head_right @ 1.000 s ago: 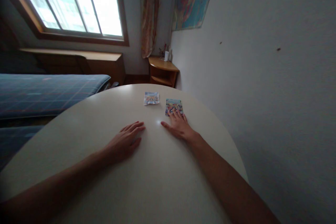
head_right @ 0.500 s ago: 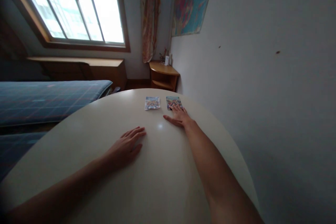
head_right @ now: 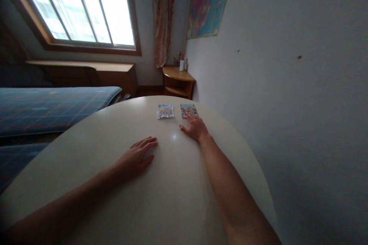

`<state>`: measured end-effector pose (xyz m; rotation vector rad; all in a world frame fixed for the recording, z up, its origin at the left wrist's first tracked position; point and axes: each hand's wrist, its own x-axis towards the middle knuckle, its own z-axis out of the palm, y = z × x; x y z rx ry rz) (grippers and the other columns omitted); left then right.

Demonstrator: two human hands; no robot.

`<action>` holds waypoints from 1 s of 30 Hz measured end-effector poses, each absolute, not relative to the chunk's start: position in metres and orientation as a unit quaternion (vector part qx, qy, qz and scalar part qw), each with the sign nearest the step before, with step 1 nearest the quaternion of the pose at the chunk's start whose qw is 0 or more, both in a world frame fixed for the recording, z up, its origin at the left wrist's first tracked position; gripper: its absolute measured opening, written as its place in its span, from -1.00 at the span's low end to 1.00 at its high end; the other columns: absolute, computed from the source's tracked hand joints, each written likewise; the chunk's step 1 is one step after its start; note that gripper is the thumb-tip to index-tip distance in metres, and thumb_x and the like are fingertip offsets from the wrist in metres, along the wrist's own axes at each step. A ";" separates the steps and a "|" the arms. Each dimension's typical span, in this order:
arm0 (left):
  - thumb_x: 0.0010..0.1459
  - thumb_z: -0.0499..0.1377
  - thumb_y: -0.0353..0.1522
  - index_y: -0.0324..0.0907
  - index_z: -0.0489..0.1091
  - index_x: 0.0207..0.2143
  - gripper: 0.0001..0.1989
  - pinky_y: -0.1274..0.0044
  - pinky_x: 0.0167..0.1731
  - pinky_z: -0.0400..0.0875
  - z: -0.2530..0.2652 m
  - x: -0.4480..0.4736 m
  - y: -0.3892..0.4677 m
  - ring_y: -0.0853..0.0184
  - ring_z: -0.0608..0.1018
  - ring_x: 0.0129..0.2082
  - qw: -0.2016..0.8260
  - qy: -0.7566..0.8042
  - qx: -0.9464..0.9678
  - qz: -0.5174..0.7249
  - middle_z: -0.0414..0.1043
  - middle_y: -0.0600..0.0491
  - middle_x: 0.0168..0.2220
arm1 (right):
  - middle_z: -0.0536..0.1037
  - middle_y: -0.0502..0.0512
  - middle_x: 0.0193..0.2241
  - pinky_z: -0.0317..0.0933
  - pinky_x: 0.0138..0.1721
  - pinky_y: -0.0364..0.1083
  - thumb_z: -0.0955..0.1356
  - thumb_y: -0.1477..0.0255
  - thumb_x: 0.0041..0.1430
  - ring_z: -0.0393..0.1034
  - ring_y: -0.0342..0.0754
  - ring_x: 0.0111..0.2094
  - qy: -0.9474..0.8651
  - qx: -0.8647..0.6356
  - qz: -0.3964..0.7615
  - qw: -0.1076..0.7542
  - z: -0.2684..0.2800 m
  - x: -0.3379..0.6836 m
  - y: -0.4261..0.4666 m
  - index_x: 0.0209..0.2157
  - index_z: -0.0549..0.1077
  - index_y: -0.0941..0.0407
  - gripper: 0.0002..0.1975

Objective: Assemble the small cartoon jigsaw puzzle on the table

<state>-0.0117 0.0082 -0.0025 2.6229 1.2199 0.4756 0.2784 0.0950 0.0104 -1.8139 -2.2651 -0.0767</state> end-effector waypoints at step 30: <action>0.27 0.07 -0.18 -0.04 0.25 0.23 -0.51 0.17 0.25 0.13 -0.009 -0.016 0.003 0.06 0.20 0.30 0.036 0.386 0.907 0.162 0.14 -0.06 0.31 | -0.06 0.23 0.38 -0.35 0.33 0.17 0.11 -0.15 0.19 -0.28 0.14 0.39 -0.770 -0.628 0.089 0.070 0.007 0.235 -0.033 0.35 0.03 0.16 -0.11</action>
